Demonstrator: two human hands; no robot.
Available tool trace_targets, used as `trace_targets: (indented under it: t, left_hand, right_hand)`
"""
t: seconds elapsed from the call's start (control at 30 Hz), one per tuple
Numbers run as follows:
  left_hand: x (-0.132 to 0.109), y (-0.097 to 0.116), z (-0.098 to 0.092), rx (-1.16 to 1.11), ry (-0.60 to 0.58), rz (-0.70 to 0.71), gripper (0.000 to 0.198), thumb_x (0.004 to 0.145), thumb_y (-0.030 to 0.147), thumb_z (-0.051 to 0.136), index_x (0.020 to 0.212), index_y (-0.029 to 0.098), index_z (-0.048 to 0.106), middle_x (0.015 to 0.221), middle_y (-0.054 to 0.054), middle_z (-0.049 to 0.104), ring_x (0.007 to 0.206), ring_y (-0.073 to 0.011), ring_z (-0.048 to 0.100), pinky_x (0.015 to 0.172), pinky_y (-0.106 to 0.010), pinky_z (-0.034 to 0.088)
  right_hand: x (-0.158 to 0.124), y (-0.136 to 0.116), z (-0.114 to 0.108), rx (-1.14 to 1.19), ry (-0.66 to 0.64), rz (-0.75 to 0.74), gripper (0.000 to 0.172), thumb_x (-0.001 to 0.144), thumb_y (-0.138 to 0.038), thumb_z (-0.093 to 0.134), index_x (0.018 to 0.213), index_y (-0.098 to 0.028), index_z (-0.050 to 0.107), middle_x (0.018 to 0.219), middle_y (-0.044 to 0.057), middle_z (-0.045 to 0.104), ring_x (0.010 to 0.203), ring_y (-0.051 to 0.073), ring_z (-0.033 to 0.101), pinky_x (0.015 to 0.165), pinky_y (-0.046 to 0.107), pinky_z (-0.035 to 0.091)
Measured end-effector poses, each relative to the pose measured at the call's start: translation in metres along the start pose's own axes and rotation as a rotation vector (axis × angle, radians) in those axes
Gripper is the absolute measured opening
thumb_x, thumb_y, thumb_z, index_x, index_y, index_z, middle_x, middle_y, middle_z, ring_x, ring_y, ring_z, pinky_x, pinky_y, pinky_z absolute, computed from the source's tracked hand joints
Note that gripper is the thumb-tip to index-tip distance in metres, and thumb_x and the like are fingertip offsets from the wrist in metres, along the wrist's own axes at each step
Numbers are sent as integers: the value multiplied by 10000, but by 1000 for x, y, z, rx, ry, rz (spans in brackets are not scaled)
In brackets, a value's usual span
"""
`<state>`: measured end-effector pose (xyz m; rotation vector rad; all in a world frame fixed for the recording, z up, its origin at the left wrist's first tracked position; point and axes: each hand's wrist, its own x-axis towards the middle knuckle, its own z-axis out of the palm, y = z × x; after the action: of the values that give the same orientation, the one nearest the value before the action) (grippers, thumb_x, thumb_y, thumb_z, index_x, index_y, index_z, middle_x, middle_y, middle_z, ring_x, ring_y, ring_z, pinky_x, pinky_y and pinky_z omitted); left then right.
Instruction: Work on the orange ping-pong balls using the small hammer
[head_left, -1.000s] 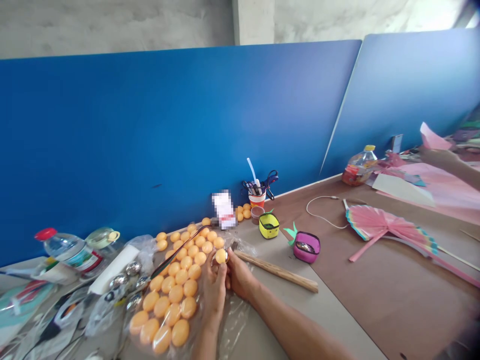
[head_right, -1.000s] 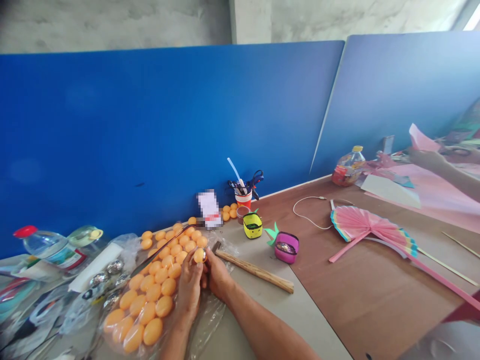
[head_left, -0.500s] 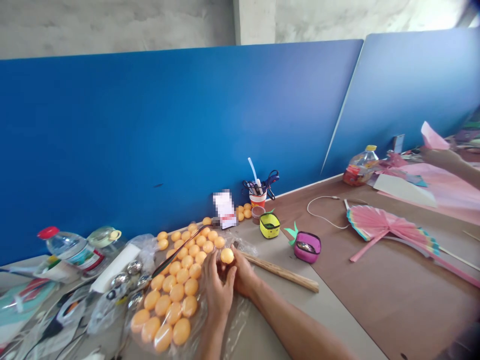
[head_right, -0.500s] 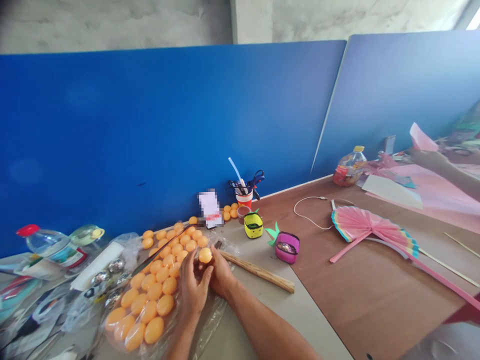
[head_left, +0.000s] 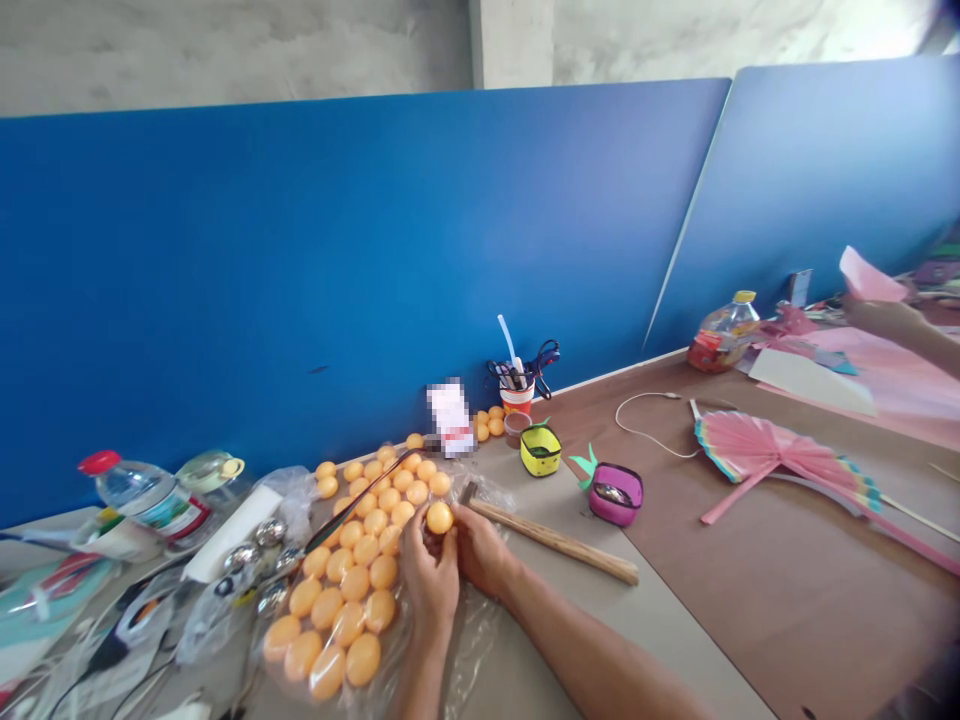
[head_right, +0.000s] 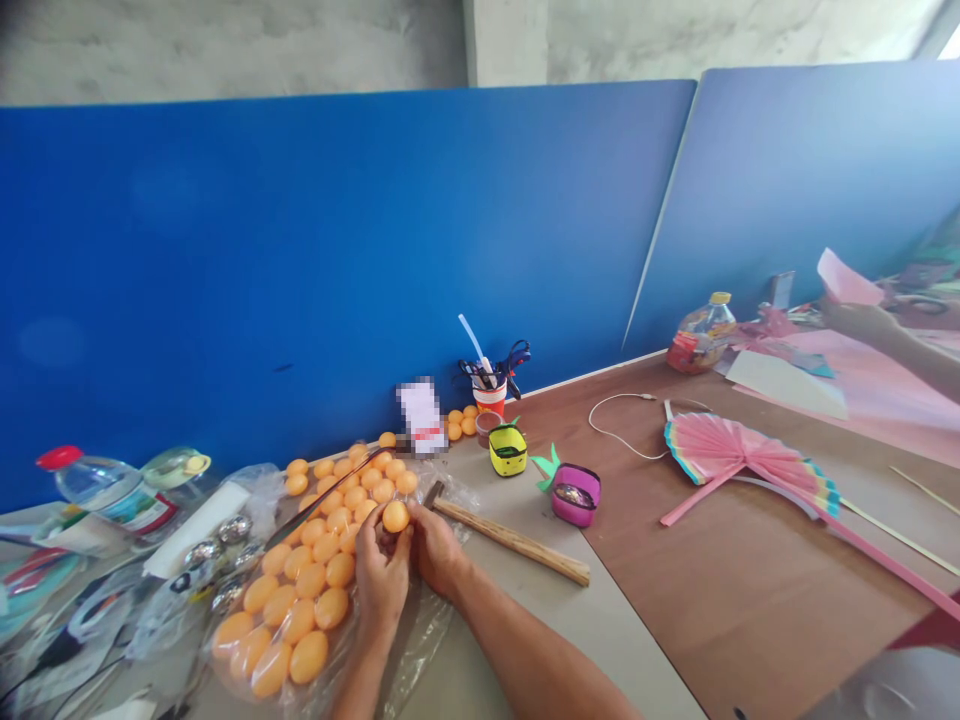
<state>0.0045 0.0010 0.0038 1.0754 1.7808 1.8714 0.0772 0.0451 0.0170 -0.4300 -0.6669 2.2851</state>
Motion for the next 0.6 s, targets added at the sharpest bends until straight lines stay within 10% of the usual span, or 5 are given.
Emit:
trace_targets:
  t: [0.23, 0.6]
  left_hand:
    - [-2, 4, -1, -55, -66, 24, 402, 657, 307, 843, 1023, 213, 707, 1185, -137, 701, 1241, -349, 589, 1138, -510, 396]
    - [-2, -1, -5, -57, -102, 43, 468, 707, 366, 825, 1125, 204, 691, 1226, -158, 688, 1251, -356, 586, 1128, -527, 411]
  right_hand:
    - [2, 2, -1, 22, 46, 10, 450, 716, -577, 706, 936, -189, 652, 818, 101, 705, 945, 294, 683, 820, 422, 558]
    - [-2, -4, 4, 19, 42, 5, 543, 735, -668, 664, 943, -166, 670, 817, 108, 722, 990, 303, 692, 857, 428, 558]
